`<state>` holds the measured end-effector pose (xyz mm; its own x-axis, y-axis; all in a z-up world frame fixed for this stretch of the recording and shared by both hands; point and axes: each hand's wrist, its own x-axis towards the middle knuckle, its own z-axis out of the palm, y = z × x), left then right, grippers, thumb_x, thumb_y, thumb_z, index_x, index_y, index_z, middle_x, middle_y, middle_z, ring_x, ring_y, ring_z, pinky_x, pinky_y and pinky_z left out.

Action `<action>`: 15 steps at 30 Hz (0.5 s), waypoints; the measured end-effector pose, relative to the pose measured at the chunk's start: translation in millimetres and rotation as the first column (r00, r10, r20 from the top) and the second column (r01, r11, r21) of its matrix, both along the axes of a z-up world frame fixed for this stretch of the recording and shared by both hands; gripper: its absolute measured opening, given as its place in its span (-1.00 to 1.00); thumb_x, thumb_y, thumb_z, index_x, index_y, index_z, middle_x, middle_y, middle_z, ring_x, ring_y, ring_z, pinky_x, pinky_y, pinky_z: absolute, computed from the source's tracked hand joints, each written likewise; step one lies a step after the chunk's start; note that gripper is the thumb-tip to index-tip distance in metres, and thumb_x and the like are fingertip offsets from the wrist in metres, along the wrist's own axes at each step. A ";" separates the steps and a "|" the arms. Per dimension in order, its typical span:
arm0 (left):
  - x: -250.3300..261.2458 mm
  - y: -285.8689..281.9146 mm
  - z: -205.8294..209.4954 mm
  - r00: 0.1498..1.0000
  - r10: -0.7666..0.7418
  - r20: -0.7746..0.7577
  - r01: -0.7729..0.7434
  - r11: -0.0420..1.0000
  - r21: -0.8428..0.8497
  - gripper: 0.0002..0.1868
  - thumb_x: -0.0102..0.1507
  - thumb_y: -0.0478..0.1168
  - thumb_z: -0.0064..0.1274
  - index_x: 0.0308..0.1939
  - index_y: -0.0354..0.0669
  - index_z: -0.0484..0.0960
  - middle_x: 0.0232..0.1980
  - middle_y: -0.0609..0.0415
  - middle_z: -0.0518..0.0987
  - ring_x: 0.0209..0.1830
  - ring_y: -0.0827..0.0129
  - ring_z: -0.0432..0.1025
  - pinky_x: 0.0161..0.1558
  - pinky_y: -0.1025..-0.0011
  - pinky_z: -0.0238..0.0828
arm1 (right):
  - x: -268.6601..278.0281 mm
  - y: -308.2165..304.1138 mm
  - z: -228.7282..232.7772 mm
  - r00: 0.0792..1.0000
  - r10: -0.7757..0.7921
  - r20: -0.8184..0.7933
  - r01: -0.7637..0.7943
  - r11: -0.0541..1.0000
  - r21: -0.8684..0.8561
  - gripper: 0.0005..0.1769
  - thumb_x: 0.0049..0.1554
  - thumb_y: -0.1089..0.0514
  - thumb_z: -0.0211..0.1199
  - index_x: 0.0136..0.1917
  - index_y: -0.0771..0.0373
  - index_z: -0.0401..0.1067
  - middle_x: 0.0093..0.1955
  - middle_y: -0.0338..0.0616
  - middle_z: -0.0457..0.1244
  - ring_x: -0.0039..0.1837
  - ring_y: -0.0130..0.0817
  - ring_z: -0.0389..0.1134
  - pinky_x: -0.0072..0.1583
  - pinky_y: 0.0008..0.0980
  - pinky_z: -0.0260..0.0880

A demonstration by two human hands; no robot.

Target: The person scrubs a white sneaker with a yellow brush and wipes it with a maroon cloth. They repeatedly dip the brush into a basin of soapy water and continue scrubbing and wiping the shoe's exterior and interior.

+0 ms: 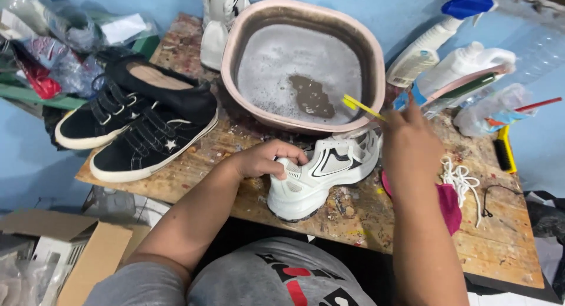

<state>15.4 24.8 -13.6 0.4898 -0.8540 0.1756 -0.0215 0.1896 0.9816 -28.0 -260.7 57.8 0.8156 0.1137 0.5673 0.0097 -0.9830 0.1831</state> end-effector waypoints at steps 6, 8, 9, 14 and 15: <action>4.0 1.6 -18.7 0.999 0.050 -0.001 -0.050 0.999 -0.015 -0.49 -0.08 -0.22 0.07 -0.06 -0.34 0.69 -0.40 0.14 0.61 -0.40 0.54 0.40 -0.38 0.59 0.25 | 43.3 18.1 -2.0 0.989 0.138 0.052 -0.112 0.933 -0.342 -0.81 0.16 0.06 0.20 -0.19 -0.29 0.54 -0.18 -0.48 0.26 -0.09 -0.33 0.42 -0.06 -0.32 0.32; 0.2 2.3 -7.4 0.999 0.050 -0.001 -0.050 0.999 -0.005 -0.50 -0.08 -0.22 0.06 -0.07 -0.32 0.69 -0.42 0.16 0.59 -0.41 0.55 0.39 -0.36 0.59 0.24 | 50.6 15.7 -2.0 0.991 0.129 0.031 -0.111 0.937 -0.331 -0.84 0.16 0.04 0.22 -0.12 -0.31 0.55 -0.13 -0.47 0.30 -0.03 -0.31 0.44 -0.01 -0.30 0.33; -1.6 2.8 -1.7 0.999 0.046 0.003 -0.046 0.999 0.003 -0.50 -0.08 -0.22 0.05 -0.07 -0.31 0.70 -0.44 0.18 0.57 -0.42 0.56 0.37 -0.35 0.58 0.24 | 54.7 15.0 -1.5 0.993 0.117 0.013 -0.106 0.941 -0.322 -0.84 0.17 0.02 0.25 -0.06 -0.32 0.57 -0.08 -0.45 0.33 0.03 -0.29 0.46 0.04 -0.27 0.34; 3.8 2.9 -15.8 0.999 0.054 0.002 -0.054 0.998 -0.025 -0.55 -0.06 -0.22 0.05 -0.10 -0.30 0.68 -0.45 0.23 0.54 -0.44 0.58 0.36 -0.37 0.60 0.24 | 31.2 -7.9 -3.2 0.992 0.039 -0.121 -0.065 0.974 -0.217 -0.81 0.21 -0.03 0.27 0.12 -0.21 0.52 -0.01 -0.35 0.37 0.05 -0.15 0.50 0.11 -0.08 0.42; 4.1 2.4 -14.4 0.999 0.040 0.004 -0.040 0.999 -0.031 -0.56 -0.06 -0.22 0.05 -0.11 -0.30 0.68 -0.48 0.22 0.53 -0.45 0.57 0.35 -0.37 0.60 0.23 | 21.8 -12.2 -0.6 0.999 -0.004 -0.048 -0.007 0.974 -0.228 -0.79 0.26 -0.07 0.26 0.18 -0.17 0.47 -0.01 -0.30 0.35 0.04 -0.16 0.50 0.05 -0.12 0.45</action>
